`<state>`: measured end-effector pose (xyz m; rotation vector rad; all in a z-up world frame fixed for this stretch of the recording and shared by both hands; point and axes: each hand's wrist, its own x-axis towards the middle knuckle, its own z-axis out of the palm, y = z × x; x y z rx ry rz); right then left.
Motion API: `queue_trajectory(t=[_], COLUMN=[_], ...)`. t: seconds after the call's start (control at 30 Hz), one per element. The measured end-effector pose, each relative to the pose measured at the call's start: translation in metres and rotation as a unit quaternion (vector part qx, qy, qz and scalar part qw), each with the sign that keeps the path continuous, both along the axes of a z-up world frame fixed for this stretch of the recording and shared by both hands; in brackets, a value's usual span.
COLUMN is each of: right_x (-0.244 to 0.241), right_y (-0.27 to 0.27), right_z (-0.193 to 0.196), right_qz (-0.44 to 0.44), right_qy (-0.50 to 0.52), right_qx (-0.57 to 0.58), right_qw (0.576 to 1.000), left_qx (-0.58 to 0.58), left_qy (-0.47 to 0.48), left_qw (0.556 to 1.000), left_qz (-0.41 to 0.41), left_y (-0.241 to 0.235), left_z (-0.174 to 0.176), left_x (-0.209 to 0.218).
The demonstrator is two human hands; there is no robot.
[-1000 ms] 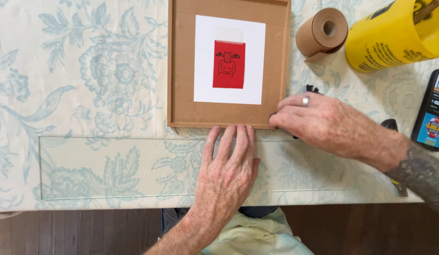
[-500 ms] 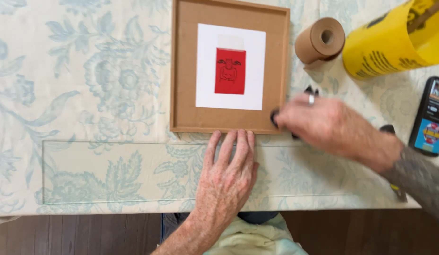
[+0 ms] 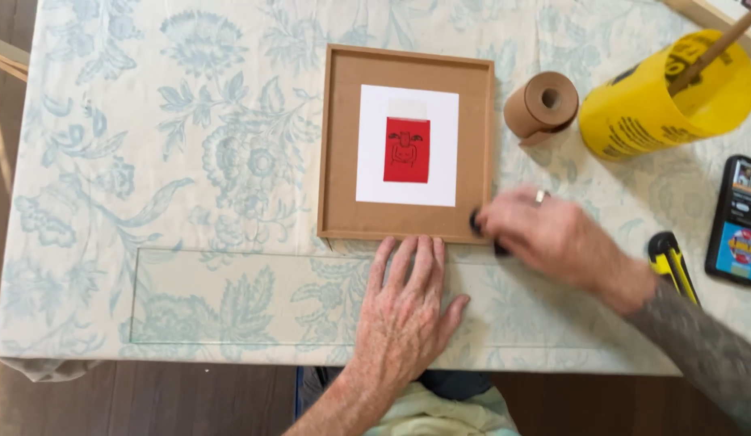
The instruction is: Assembling a picture frame by cutting backing material, applying adhesive tape, and fitting components together.
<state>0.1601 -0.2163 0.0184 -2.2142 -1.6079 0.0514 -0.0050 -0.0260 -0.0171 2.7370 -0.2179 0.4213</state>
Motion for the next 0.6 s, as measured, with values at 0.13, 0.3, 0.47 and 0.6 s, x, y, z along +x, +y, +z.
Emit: queue_trajectory(t=[0.13,0.3,0.47,0.6], right_x=[0.006,-0.010,-0.025,-0.038], right_y=[0.008,-0.041,-0.034,0.015], right_z=[0.001,-0.002,0.013,0.032], right_qz=[-0.125,-0.265,-0.308,-0.339], right_qy=[-0.076,-0.126,-0.174,0.112], right_qx=[0.027,-0.080,-0.135,0.013], right_qw=[0.989,0.953,0.926,0.934], left_qx=[-0.054,-0.069,-0.097,-0.171], left_qy=[-0.013,-0.015,-0.005,0.071], left_qw=[0.998,0.997,0.995,0.972], left_qz=[-0.021,-0.021,0.033,0.147], left_y=[0.002,0.008,0.060,0.115], left_z=[-0.004,-0.007,0.010,0.014], left_x=[-0.004,-0.010,0.006,0.035])
